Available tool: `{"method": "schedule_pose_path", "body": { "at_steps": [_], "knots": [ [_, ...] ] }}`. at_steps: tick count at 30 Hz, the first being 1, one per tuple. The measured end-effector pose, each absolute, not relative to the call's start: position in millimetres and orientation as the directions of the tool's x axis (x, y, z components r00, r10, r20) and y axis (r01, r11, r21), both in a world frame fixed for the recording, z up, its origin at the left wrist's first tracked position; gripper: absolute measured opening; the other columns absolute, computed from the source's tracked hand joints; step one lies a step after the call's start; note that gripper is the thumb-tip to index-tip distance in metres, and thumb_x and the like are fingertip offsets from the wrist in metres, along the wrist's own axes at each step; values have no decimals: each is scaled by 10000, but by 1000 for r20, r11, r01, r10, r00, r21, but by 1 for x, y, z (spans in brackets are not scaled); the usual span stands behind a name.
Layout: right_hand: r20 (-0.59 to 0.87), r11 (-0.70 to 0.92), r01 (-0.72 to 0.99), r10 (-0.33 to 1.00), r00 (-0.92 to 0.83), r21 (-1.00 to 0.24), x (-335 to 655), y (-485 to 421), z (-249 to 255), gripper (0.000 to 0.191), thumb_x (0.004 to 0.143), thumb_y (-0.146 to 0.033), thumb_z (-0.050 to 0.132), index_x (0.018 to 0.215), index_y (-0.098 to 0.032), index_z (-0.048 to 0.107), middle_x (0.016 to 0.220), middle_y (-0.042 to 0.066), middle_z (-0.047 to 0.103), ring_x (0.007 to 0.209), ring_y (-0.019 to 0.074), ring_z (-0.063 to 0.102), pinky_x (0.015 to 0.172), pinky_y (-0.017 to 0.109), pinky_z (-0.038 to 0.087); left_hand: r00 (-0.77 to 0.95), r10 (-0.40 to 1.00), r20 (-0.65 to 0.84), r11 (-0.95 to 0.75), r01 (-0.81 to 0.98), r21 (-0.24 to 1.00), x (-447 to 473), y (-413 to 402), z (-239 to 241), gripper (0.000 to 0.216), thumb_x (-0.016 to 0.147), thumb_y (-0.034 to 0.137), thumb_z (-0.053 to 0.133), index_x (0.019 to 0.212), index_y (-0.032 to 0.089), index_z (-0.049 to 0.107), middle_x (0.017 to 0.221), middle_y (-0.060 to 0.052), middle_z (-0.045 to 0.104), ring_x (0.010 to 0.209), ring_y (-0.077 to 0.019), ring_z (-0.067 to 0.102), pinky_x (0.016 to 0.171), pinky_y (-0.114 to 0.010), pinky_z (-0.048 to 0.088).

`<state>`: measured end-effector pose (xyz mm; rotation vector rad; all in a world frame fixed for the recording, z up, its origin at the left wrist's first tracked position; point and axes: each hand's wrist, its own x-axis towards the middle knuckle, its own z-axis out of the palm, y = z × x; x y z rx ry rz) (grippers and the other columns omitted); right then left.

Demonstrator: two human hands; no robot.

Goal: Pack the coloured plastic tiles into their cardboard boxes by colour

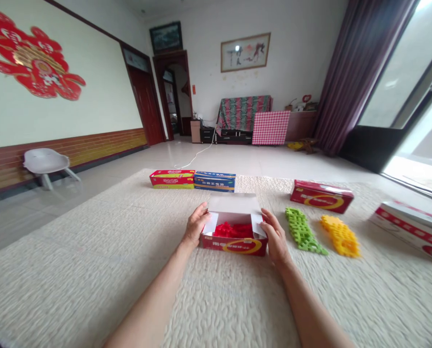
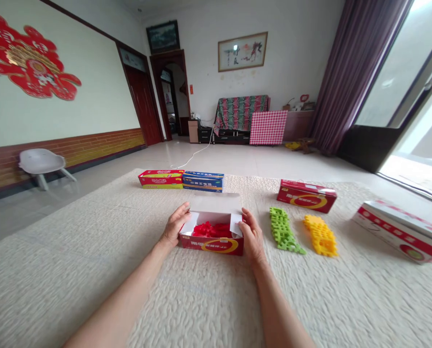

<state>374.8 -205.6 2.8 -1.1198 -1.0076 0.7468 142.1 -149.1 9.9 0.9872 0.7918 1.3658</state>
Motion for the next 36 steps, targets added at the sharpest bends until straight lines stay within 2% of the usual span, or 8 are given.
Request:
{"method": "schedule_pose_path", "body": {
  "at_steps": [6,11,15,19,23,25,29,36],
  "knots": [
    [124,207,-219,932,342,-953,394,-202,2,661,623,-271,603,1279,-212,547,1040,42,697,630,151,574,530,265,440,142,982,121,-63,-357,932,159,-155,11,820,636,316,748,1377,135,448,976,-71,695,711,-155,641,605,-231,449],
    [122,202,-262,948,294,-944,392,-202,7,718,612,-244,567,1325,-228,486,1053,35,689,575,125,540,493,248,416,181,974,135,-62,-363,930,156,-153,11,797,655,293,731,1383,161,434,954,-49,691,699,-144,632,587,-222,436],
    [174,232,-194,945,277,-953,392,-202,10,589,605,-226,536,1194,-248,531,1008,16,700,593,146,567,487,248,422,168,973,156,-82,-381,921,156,-151,8,597,643,276,740,1214,199,585,884,-17,708,703,-156,646,626,-241,457],
    [190,239,-176,949,253,-955,394,-203,12,336,700,-362,563,1001,-220,605,959,47,715,736,220,653,593,312,500,110,989,94,-44,-391,919,158,-150,6,389,577,295,795,933,180,689,803,-9,721,726,-172,660,684,-261,476],
    [242,274,-169,952,189,-947,399,-208,21,598,832,-669,319,1082,-227,633,1162,94,674,1046,285,636,830,419,524,108,991,79,-27,-414,910,160,-150,7,352,552,298,812,861,175,698,871,-33,735,769,-184,672,709,-272,486],
    [226,244,-176,967,115,-954,403,-212,26,630,822,-715,331,1112,-249,639,1196,84,665,1094,290,618,886,445,506,120,990,76,-20,-410,912,161,-150,6,339,568,303,807,862,174,697,862,-32,734,744,-177,668,693,-270,486],
    [208,199,-114,975,-74,-973,416,-219,36,453,756,-519,650,1148,-292,638,1358,48,568,1214,289,539,974,453,455,151,982,111,-42,-401,915,161,-148,2,309,613,317,793,870,175,696,871,-25,727,742,-163,659,701,-265,484],
    [167,187,114,973,-161,-976,424,-221,40,376,726,-388,726,1083,-282,681,1507,35,389,1325,295,421,1035,438,419,170,978,117,-39,-402,915,161,-152,8,350,592,341,807,884,174,712,825,-16,724,681,-149,641,661,-255,475]
  ]
}}
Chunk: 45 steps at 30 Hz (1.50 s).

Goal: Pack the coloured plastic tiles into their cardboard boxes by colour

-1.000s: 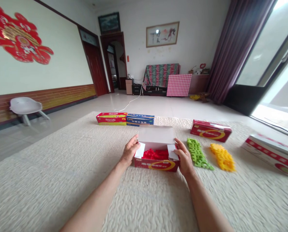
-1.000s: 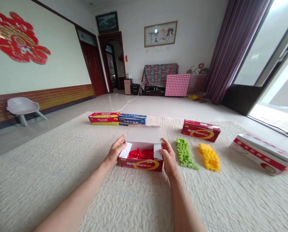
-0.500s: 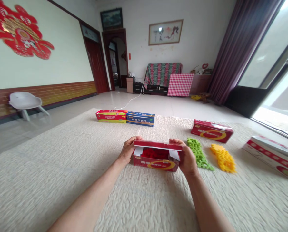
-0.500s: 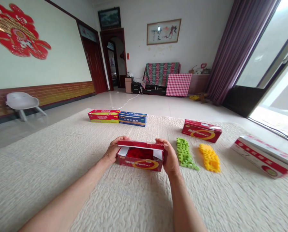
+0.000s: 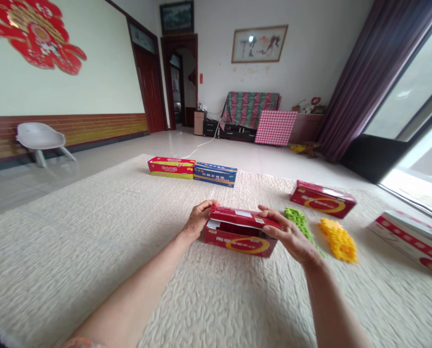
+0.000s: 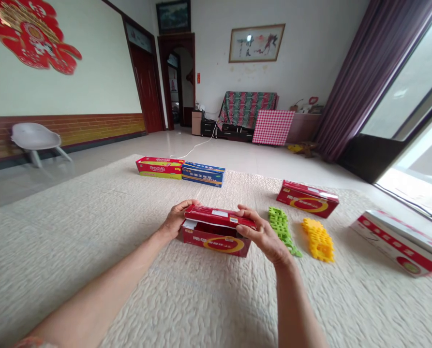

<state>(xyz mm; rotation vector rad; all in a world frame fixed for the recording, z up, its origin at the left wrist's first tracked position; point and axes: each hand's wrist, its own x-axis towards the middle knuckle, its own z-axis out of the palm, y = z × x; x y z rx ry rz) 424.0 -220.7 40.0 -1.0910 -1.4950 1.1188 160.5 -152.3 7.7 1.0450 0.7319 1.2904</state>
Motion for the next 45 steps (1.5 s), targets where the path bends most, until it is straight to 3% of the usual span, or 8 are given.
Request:
{"method": "schedule_pose_path", "body": {
  "at_steps": [6,13,20,30,35,45],
  "knots": [
    [158,171,112,980,-120,-979,421,-219,37,349,705,-348,734,1040,-267,679,1503,35,390,1296,297,452,993,400,456,115,989,93,-36,-420,907,161,-157,12,411,625,374,773,971,160,712,872,-46,740,787,-179,661,752,-277,484],
    [170,193,180,976,-135,-965,421,-219,39,317,711,-324,700,1016,-261,643,1505,38,375,1323,292,415,1005,389,437,92,957,276,-254,-202,946,153,-160,8,464,849,500,527,1110,146,673,1075,-85,713,990,-242,646,898,-358,472],
    [165,186,184,979,-123,-965,415,-221,42,320,691,-308,683,998,-254,612,1506,51,356,1319,299,417,989,397,452,201,855,478,-501,84,861,153,-172,14,451,885,473,509,1194,165,625,1381,-90,533,1332,-238,420,1146,-369,261],
    [183,212,195,971,-153,-958,422,-216,33,216,879,-417,516,990,-268,628,1471,11,414,1336,263,397,1088,422,348,244,831,499,-538,126,833,152,-167,7,397,881,389,488,1180,165,622,1407,-94,497,1348,-228,399,1161,-382,250],
    [185,225,243,967,-177,-943,421,-217,34,202,872,-380,522,1010,-277,626,1483,4,394,1339,246,390,1075,398,365,227,839,495,-529,122,840,154,-167,7,391,863,352,485,1166,152,630,1397,-103,504,1344,-229,406,1162,-393,252],
    [238,273,429,962,-136,-861,410,-216,39,372,831,-521,551,1067,-247,635,1460,77,399,1313,257,425,1038,388,414,163,808,566,-587,151,795,158,-169,-1,364,890,316,426,1138,155,639,1389,-102,513,1320,-212,437,1150,-396,285]
  ]
}}
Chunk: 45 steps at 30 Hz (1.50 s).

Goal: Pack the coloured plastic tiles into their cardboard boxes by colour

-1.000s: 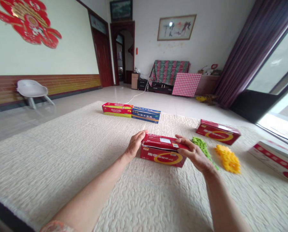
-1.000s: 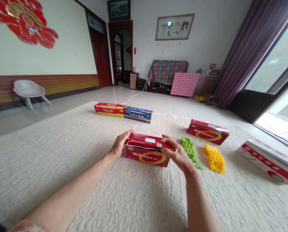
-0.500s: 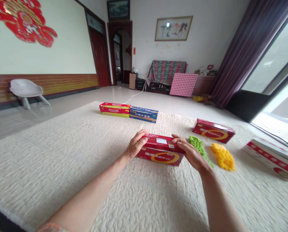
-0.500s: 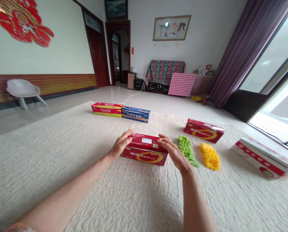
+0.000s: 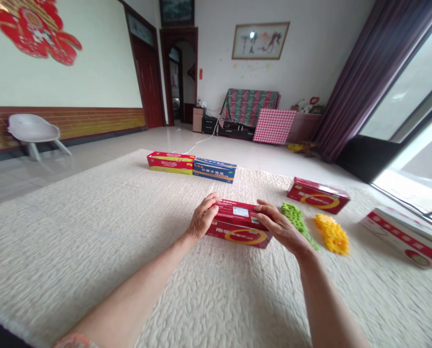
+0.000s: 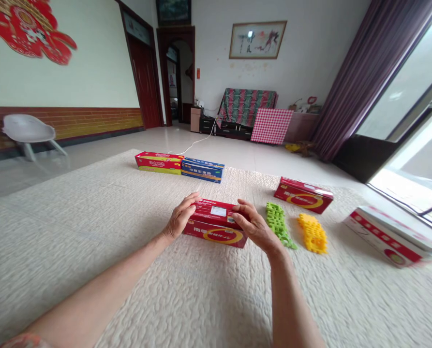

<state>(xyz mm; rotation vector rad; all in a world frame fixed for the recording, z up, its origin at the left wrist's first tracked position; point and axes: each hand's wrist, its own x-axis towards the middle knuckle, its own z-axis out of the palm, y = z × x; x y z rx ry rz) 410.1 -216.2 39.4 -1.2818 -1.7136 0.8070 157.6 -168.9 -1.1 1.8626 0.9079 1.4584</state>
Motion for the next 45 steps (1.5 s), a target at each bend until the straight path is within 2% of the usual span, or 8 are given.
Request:
{"method": "schedule_pose_path", "body": {
  "at_steps": [4,9,14,20,26,34,40,45],
  "knots": [
    [337,346,558,933,-123,-754,407,-209,35,388,879,-527,450,1049,-233,638,1351,96,494,1262,247,470,1073,405,364,157,816,556,-577,172,798,157,-167,-2,379,929,352,389,1168,169,620,1406,-90,500,1339,-203,415,1161,-389,267],
    [408,393,620,904,-126,-679,404,-201,28,419,898,-514,389,1082,-211,613,1284,123,511,1242,234,474,1101,403,319,134,818,560,-575,157,803,158,-168,-3,405,923,389,419,1229,170,568,1421,-88,482,1360,-204,386,1171,-379,249],
    [361,358,606,924,-122,-711,402,-203,30,400,874,-541,457,1091,-240,606,1325,98,478,1286,235,432,1128,406,287,121,814,568,-581,137,803,159,-169,-4,394,895,375,466,1219,175,567,1413,-92,487,1356,-221,389,1166,-401,255],
    [279,312,555,949,-145,-771,403,-210,34,454,798,-561,585,1145,-268,594,1407,77,407,1329,266,382,1119,430,322,129,822,555,-569,127,813,158,-169,-4,388,856,336,500,1201,175,577,1426,-88,475,1365,-227,376,1168,-408,247],
    [268,302,539,953,-142,-786,404,-208,29,458,789,-535,609,1151,-256,592,1420,79,379,1291,272,430,1098,426,364,135,833,537,-551,118,826,158,-170,-5,385,838,305,506,1187,160,579,1445,-103,451,1372,-230,363,1171,-413,230],
    [276,322,537,947,-168,-780,405,-211,34,454,806,-528,601,1160,-243,588,1411,97,388,1304,280,415,1094,447,372,140,832,536,-551,118,826,159,-166,-7,404,799,251,500,1187,173,582,1442,-87,457,1375,-234,359,1171,-426,231],
    [146,249,517,962,-232,-819,409,-221,47,670,676,-489,744,1278,-279,540,1526,87,246,1343,314,373,1074,439,405,162,820,548,-569,139,810,157,-166,-7,420,821,277,498,1221,173,571,1440,-87,463,1371,-241,368,1172,-429,236],
    [158,281,561,953,-258,-778,410,-224,43,748,650,-361,768,1336,-307,476,1566,77,177,1377,307,322,1070,445,407,167,816,553,-576,152,803,155,-166,-10,441,852,319,494,1268,184,546,1472,-75,427,1392,-244,333,1180,-428,223]
  ]
}}
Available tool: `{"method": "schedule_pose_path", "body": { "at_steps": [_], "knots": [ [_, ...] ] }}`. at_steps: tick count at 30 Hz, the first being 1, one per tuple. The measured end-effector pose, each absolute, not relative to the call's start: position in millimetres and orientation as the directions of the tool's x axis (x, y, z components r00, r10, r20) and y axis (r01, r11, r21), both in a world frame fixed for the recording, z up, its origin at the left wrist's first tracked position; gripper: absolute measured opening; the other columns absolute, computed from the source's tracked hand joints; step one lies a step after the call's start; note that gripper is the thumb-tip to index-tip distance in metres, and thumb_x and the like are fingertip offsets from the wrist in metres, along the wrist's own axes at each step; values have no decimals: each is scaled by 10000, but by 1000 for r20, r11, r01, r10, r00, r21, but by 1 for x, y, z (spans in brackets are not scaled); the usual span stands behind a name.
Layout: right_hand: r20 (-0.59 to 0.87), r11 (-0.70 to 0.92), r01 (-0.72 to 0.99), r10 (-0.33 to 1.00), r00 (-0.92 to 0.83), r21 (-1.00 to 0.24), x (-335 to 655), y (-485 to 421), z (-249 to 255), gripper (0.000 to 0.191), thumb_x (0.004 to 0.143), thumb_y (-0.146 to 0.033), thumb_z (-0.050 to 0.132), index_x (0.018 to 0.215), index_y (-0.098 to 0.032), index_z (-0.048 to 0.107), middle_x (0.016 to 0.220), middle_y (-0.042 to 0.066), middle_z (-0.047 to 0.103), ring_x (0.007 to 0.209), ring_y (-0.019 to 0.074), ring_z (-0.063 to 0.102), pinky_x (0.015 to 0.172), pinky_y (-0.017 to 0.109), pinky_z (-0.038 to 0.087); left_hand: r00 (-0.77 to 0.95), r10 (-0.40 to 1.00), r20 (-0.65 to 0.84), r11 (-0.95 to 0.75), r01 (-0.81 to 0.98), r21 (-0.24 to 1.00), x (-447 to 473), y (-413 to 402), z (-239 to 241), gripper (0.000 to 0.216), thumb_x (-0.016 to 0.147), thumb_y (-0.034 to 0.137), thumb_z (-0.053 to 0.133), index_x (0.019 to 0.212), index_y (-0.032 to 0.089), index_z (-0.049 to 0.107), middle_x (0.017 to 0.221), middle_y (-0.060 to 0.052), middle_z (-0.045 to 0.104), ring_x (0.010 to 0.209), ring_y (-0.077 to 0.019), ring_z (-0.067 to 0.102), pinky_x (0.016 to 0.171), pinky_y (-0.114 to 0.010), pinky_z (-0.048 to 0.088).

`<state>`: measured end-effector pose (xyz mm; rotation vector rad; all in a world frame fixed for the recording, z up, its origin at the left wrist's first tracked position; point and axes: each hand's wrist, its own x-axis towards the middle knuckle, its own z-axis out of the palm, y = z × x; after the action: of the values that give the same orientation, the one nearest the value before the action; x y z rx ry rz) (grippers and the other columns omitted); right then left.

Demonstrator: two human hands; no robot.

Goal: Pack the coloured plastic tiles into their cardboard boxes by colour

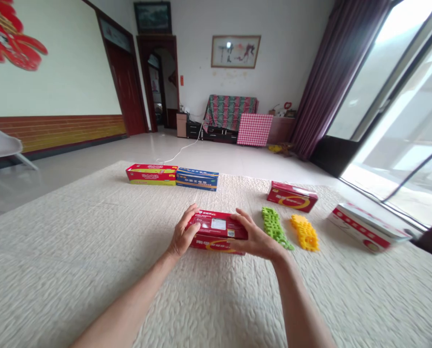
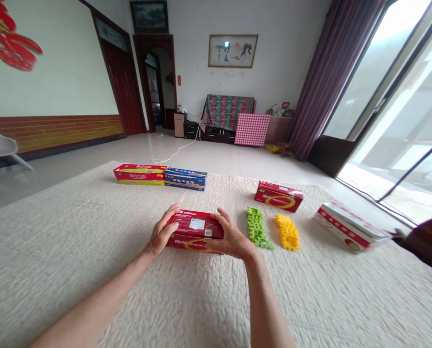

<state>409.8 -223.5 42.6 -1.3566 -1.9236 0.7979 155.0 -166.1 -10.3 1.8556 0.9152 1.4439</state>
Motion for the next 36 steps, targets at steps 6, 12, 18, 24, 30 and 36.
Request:
{"method": "schedule_pose_path", "body": {
  "at_steps": [6,12,18,24,30,36],
  "knots": [
    [266,351,640,936,-229,-684,403,-225,39,737,619,-148,691,1323,-218,489,1514,153,281,1367,317,345,1094,470,359,93,886,454,-464,191,865,156,-174,-7,580,882,390,478,1416,184,387,1490,-79,402,1393,-246,330,1175,-409,230],
    [354,401,598,913,-201,-694,401,-220,36,647,651,-134,628,1274,-259,505,1475,125,349,1329,307,407,1061,485,394,0,899,439,-429,211,878,157,-183,-1,554,896,470,452,1376,193,425,1377,-95,523,1279,-256,482,1068,-389,395],
    [485,440,579,870,-87,-686,401,-207,21,658,669,-132,580,1297,-274,445,1461,120,339,1337,312,386,1077,504,370,33,904,427,-425,190,885,158,-180,-3,637,854,498,528,1404,217,375,1364,-98,532,1252,-264,512,988,-388,477],
    [322,222,527,941,105,-820,414,-201,-6,805,666,-314,632,1385,-253,275,1262,139,541,1059,310,615,900,503,504,77,907,413,-420,133,898,160,-176,-8,705,782,461,632,1377,196,363,1337,-124,544,1172,-274,574,967,-403,493],
    [354,204,642,928,113,-739,415,-198,-12,541,664,-348,605,1179,-256,466,1040,88,643,985,309,636,835,469,525,101,892,441,-453,229,862,162,-170,-13,675,752,331,660,1341,205,355,1261,-114,588,1112,-258,603,968,-436,487],
    [382,176,642,903,196,-746,405,-196,-17,580,687,-368,586,1238,-271,435,1020,84,671,930,296,659,780,454,542,83,863,499,-494,354,795,164,-158,-29,851,683,197,656,1444,206,277,1449,-135,433,1345,-295,401,1114,-478,338]
  ]
}}
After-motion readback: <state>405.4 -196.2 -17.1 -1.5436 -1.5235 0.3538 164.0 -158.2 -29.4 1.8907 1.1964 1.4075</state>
